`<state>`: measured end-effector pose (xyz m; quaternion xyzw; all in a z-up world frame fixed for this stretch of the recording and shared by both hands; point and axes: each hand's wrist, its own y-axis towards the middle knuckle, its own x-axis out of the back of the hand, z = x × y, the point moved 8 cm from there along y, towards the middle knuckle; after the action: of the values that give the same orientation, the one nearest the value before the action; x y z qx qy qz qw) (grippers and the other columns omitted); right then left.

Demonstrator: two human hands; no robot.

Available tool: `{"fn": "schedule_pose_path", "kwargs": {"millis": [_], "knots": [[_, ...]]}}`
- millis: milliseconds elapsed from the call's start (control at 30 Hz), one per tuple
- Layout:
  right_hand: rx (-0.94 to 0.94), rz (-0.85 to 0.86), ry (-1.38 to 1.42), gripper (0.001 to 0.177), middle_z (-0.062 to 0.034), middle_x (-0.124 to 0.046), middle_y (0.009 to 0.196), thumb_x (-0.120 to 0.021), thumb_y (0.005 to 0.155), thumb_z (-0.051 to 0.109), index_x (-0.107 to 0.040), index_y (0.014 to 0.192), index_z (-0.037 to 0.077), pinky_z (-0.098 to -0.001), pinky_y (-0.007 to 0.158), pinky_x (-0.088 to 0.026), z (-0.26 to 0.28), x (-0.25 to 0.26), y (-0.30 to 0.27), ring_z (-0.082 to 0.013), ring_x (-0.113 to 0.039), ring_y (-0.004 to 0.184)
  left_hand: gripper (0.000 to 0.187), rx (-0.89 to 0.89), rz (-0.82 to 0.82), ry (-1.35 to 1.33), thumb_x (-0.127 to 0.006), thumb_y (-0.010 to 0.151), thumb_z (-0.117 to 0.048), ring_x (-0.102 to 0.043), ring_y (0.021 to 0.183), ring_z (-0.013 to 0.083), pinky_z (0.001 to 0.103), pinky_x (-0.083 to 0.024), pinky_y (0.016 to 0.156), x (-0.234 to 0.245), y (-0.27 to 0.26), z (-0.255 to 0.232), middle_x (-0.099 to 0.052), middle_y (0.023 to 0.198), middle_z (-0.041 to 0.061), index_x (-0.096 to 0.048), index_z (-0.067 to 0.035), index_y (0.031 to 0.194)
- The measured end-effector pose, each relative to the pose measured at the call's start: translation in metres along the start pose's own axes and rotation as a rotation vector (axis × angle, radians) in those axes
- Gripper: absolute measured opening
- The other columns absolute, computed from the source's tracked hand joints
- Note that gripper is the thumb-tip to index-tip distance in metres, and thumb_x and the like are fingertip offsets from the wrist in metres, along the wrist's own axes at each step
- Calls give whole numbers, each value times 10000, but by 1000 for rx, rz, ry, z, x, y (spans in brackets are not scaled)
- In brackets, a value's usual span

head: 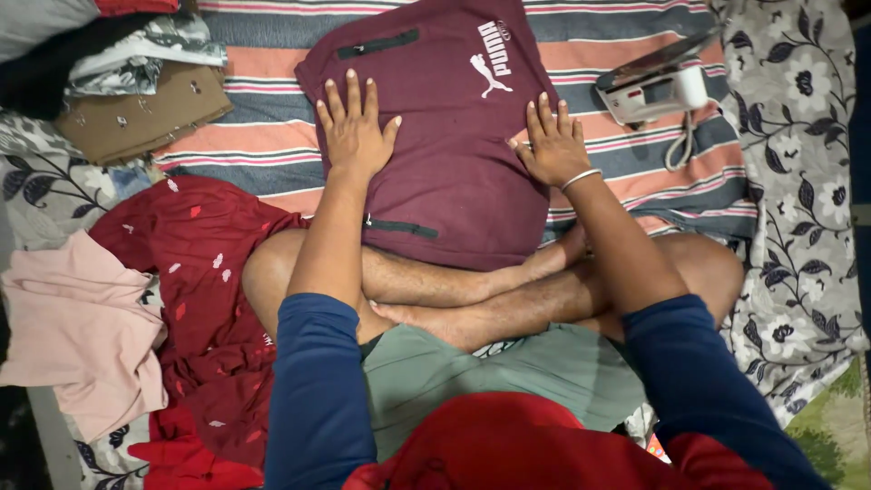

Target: The person irons a maroon t-shirt laid out on a bed. They use an electric iron to smooth the fabric, flip the shirt to iron the other side, and continue ironing different sections.

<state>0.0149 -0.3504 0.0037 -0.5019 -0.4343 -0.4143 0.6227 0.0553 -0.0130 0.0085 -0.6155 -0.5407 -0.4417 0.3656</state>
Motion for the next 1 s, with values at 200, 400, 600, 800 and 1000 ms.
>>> {"fn": "schedule_pose_path", "kwargs": {"millis": [200,400,600,800,1000], "knots": [[149,233,65,815,-241,-316,1648,-436,1001,649,-411,1544,42,-488,1209,-310,-59,-7,-15,-400,-343,1508,839,-65,67,17,-648,932,-531,-92,1502,536,667,-119,1201,18,-32,-36,-182,1666,244,-370,-80,1583],[-108,209,36,707,-283,-735,1121,-529,966,643,-798,1164,20,-515,966,-524,-151,60,-59,-450,-693,1054,793,-177,39,-49,-716,921,-482,-169,1512,536,661,-207,1207,19,-57,-84,-214,1665,244,-447,-73,1545],[-519,-219,544,694,-213,-701,949,-811,920,485,-560,1272,-58,-403,706,-557,-206,84,-84,-321,-725,831,805,-203,117,-124,-732,891,-478,-196,1495,538,662,-227,1203,-16,-83,-129,-233,1654,237,-466,-69,1532],[-237,-677,706,499,-107,-751,1106,-833,988,337,-644,1280,-21,-316,859,-552,-210,78,-38,-171,-716,978,794,-223,217,-53,-745,851,-489,-189,1485,537,683,-222,1161,-29,-97,-142,-237,1635,233,-490,-95,1491],[121,-776,748,346,-164,-726,1220,-735,1090,188,-625,1340,-25,-354,993,-548,-142,110,-46,-267,-697,1111,745,-215,289,-43,-750,846,-467,-256,1478,521,677,-315,1131,-29,-91,-140,-293,1632,209,-534,-114,1466]]}}
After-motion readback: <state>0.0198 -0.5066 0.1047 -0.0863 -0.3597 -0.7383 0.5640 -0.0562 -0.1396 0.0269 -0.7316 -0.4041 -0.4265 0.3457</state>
